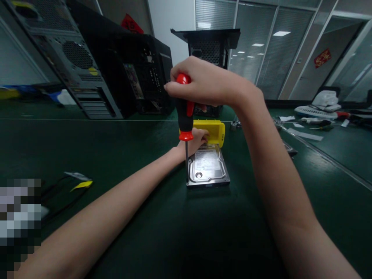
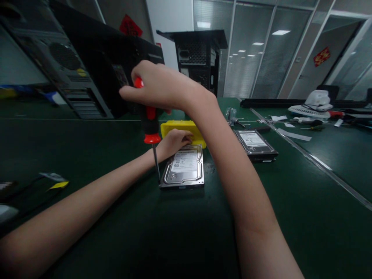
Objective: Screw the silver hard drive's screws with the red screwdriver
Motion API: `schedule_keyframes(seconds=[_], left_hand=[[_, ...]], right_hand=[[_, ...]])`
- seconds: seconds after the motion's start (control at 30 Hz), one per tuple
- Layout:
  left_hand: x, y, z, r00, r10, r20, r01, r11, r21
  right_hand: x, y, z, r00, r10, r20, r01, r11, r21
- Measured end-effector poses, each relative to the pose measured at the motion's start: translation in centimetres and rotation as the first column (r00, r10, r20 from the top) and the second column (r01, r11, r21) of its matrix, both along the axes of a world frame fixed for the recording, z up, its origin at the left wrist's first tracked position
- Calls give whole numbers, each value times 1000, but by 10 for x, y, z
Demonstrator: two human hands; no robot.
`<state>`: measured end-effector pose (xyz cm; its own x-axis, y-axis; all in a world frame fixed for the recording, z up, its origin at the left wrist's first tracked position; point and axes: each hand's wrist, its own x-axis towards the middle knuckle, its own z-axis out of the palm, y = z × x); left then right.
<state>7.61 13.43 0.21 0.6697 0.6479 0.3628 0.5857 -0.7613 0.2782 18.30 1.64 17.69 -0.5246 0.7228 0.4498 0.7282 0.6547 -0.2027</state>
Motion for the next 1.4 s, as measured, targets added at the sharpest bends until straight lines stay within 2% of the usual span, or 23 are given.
schedule_keyframes(seconds=[0.13, 0.23, 0.37, 0.5, 0.57, 0.67, 0.77, 0.9, 1.0, 1.17, 1.4], left_hand=[[1, -4, 0, 998, 40, -41, -37, 995, 88], [2, -8, 2, 996, 55, -75, -43, 987, 152], [4, -18, 5, 999, -2, -40, 10, 982, 186], [4, -37, 7, 980, -160, 121, 150, 984, 92], [4, -49, 10, 960, -237, 150, 237, 971, 15], [6, -64, 15, 940, -318, 121, 329, 941, -81], [7, -72, 20, 945, -324, 53, 327, 941, -84], [7, -73, 22, 945, -328, 7, 328, 943, -57], [5, -70, 22, 934, -358, 12, 358, 932, -55], [1, -67, 21, 920, -391, 20, 391, 919, -42], [-1, -70, 19, 925, -362, -116, 375, 920, 112]], right_hand=[[0, 3, 0, 1000, -30, 0, 30, 1000, -6], [1, 4, 0, 1000, 12, -7, -12, 1000, 26], [1, 3, -1, 1000, 2, -5, -2, 999, 49], [2, 2, -1, 999, 26, -19, -25, 999, 45], [2, 1, -2, 999, 45, -29, -44, 998, 37], [1, 1, -2, 998, 45, -51, -43, 999, 28], [0, 1, -2, 998, 24, -58, -22, 1000, 22], [-1, 0, -2, 998, 12, -62, -11, 1000, 23], [-1, 1, -2, 997, 37, -68, -34, 999, 35], [0, 3, -4, 997, 7, -71, -5, 999, 33], [1, 0, -1, 997, 46, -68, -46, 999, 6]])
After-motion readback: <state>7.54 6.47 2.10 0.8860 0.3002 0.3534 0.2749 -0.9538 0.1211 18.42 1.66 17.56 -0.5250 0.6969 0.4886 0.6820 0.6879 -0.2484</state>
